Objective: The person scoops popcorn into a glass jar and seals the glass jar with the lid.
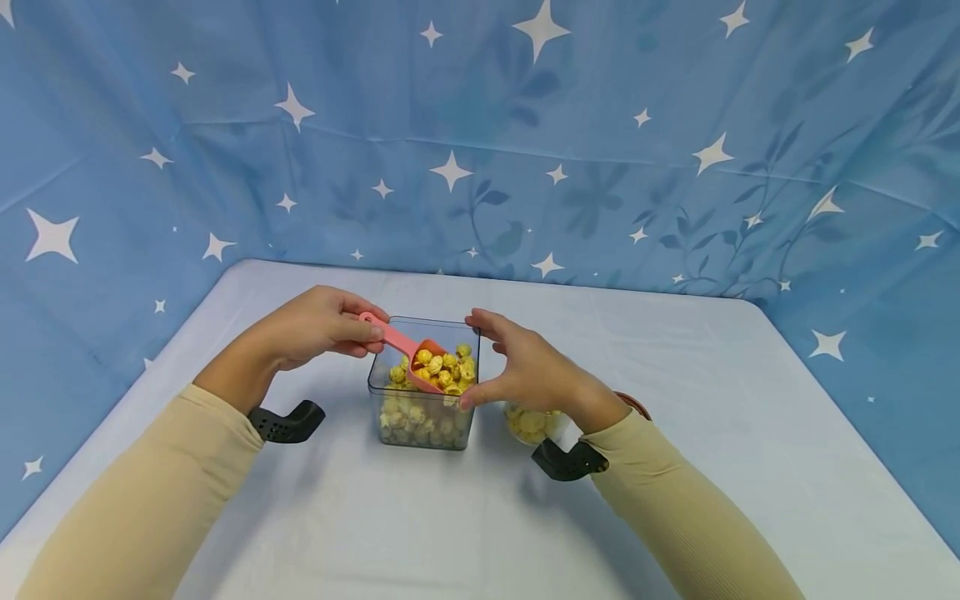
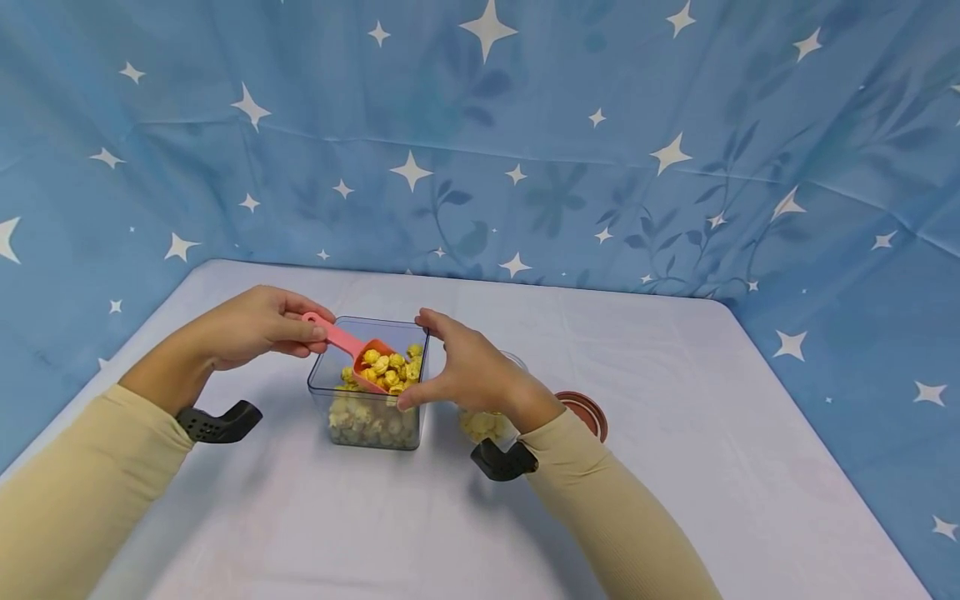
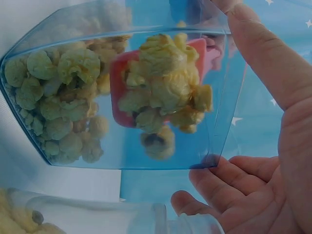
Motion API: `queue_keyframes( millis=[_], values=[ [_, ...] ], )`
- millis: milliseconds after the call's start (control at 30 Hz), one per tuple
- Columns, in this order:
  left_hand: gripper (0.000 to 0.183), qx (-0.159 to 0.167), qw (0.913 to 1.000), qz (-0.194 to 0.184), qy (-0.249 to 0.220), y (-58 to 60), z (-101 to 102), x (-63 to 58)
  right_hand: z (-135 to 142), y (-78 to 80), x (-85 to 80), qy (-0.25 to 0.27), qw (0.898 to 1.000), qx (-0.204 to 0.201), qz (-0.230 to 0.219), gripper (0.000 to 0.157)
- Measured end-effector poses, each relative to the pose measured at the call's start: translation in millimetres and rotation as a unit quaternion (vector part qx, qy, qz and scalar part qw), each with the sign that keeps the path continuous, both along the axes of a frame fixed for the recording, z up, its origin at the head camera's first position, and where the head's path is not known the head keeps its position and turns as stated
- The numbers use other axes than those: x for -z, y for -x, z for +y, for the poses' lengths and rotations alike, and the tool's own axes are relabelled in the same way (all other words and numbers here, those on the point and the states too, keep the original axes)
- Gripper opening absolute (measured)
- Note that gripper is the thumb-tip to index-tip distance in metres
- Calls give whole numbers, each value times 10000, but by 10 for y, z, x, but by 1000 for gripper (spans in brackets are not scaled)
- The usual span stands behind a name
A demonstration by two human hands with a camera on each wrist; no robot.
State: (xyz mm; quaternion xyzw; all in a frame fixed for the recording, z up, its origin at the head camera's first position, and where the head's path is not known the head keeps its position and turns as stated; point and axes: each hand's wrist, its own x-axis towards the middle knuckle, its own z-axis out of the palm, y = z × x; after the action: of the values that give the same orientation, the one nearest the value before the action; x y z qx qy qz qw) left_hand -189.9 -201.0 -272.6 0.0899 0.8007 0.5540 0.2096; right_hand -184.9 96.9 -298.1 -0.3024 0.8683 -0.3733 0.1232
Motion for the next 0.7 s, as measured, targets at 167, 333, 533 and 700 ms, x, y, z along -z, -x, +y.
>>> queue_keyframes(
  millis=[167,333,533,700],
  values=[
    [46,-114,9998,7,-192,-16,-71,64,-3,6,1,-5,10000,40,-14,112],
    [47,-155,9981,-133,-587,-25,-120,141,0,8,-2,16,10000,42,-40,111],
    [47,-210,9972,-74,-719,-41,-175,172,-6,10,4,36,10000,45,-65,111],
    [47,-284,9951,-118,-944,-51,-182,207,-8,5,4,21,9999,75,-82,111]
  ],
)
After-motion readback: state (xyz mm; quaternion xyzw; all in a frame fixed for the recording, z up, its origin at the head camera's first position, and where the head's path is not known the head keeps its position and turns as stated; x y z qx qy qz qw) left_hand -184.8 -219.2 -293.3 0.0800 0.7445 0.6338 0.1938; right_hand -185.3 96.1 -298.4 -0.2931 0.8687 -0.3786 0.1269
